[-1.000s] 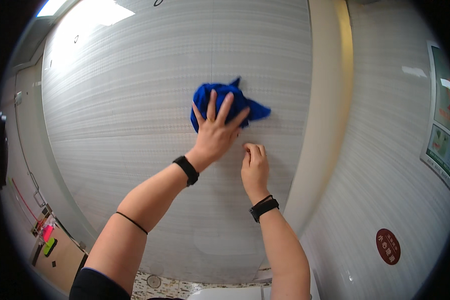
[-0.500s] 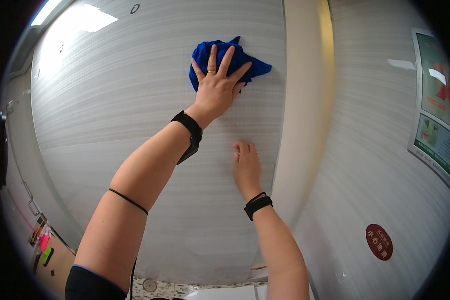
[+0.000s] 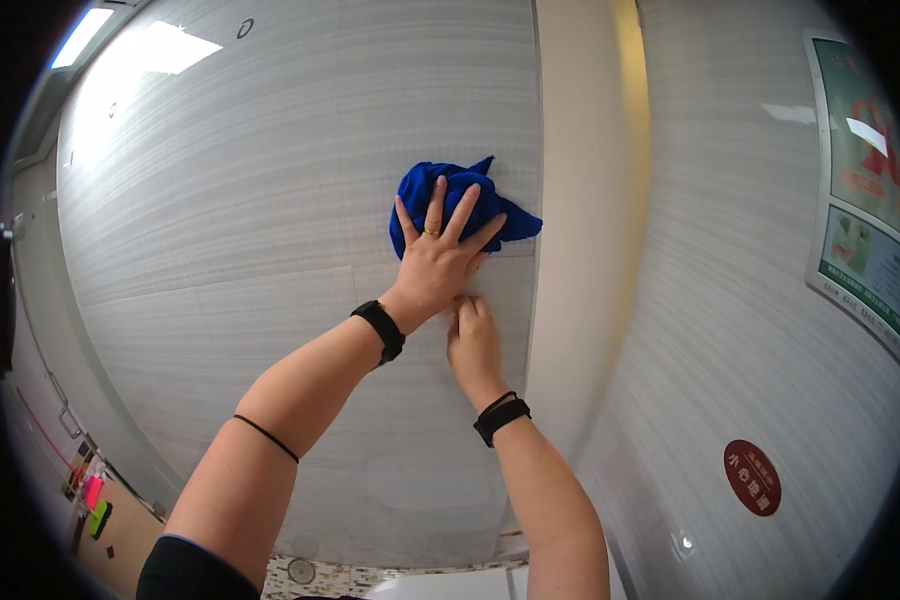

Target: Cleaning a bathroom wall/partition with a blue cloth.

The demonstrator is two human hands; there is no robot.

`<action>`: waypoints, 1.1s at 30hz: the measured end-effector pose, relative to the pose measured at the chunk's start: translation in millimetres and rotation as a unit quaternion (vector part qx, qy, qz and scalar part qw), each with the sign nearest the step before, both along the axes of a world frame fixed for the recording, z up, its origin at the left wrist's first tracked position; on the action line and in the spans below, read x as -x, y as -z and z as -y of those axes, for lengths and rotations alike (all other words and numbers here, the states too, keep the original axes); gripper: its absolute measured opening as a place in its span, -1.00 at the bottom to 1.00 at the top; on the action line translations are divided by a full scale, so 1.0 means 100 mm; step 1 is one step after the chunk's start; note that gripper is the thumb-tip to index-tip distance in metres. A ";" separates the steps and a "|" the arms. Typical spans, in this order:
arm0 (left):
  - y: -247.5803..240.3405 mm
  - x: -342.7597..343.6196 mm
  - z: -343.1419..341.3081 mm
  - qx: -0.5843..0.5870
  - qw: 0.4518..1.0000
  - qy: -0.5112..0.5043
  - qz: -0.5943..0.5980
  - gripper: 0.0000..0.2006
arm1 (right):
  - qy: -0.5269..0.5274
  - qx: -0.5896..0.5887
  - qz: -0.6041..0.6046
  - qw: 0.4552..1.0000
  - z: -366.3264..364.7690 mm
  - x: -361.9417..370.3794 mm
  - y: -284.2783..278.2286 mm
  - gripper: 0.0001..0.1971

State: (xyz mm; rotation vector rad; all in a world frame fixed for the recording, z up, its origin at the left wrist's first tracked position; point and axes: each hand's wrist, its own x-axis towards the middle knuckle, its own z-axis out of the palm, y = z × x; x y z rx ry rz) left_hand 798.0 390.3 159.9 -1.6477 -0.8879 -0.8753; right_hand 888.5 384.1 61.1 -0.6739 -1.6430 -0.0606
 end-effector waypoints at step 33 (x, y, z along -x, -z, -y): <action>1.34 -0.54 -0.16 0.076 0.996 0.003 -0.048 -0.54 | -0.016 0.170 -0.115 0.979 0.31 -0.94 0.69 -0.78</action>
